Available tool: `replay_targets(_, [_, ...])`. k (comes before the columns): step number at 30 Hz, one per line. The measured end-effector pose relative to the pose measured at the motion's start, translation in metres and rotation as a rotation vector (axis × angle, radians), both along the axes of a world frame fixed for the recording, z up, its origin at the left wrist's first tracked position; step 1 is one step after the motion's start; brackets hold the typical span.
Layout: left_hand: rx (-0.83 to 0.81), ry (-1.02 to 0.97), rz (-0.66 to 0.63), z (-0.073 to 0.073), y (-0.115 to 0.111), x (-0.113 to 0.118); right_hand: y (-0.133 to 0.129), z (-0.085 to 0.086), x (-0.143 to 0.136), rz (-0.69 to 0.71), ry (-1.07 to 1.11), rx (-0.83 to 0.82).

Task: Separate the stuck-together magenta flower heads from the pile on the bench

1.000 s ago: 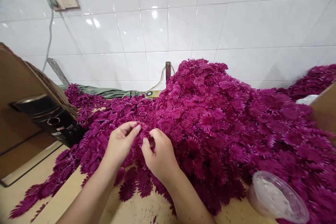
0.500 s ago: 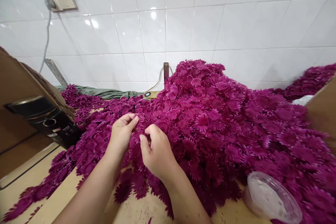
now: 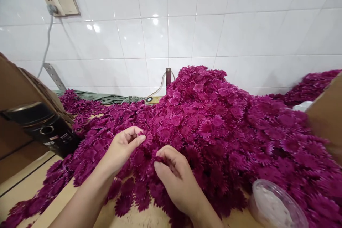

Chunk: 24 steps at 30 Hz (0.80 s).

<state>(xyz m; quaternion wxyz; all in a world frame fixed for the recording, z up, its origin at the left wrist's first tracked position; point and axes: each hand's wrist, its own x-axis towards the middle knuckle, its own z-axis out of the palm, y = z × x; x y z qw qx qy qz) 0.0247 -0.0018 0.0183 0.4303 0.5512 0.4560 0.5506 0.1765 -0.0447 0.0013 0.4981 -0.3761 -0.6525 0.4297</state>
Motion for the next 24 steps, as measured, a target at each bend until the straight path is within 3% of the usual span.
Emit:
replay_targets(6, [-0.051, 0.1, -0.024, -0.012, 0.0, 0.001, 0.016, -0.003, -0.009, -0.028, 0.315, -0.38])
replay_targets(8, [-0.071, 0.108, -0.032, -0.014, 0.001, 0.001, 0.02, -0.002, -0.011, -0.037, 0.378, -0.422])
replay_targets(12, [-0.101, 0.077, -0.069, -0.016, 0.002, 0.001, 0.026, 0.004, -0.016, -0.037, 0.338, -0.343])
replay_targets(16, [-0.155, 0.008, -0.145, -0.013, -0.001, -0.001, 0.033, 0.006, -0.021, -0.108, 0.138, -0.196])
replay_targets(19, [-0.184, -0.029, -0.211, -0.011, -0.002, -0.003, 0.036, 0.003, -0.025, -0.067, -0.012, -0.065])
replay_targets(24, [-0.239, -0.184, -0.23, -0.014, -0.002, -0.004, 0.037, -0.001, -0.034, -0.049, -0.044, -0.016])
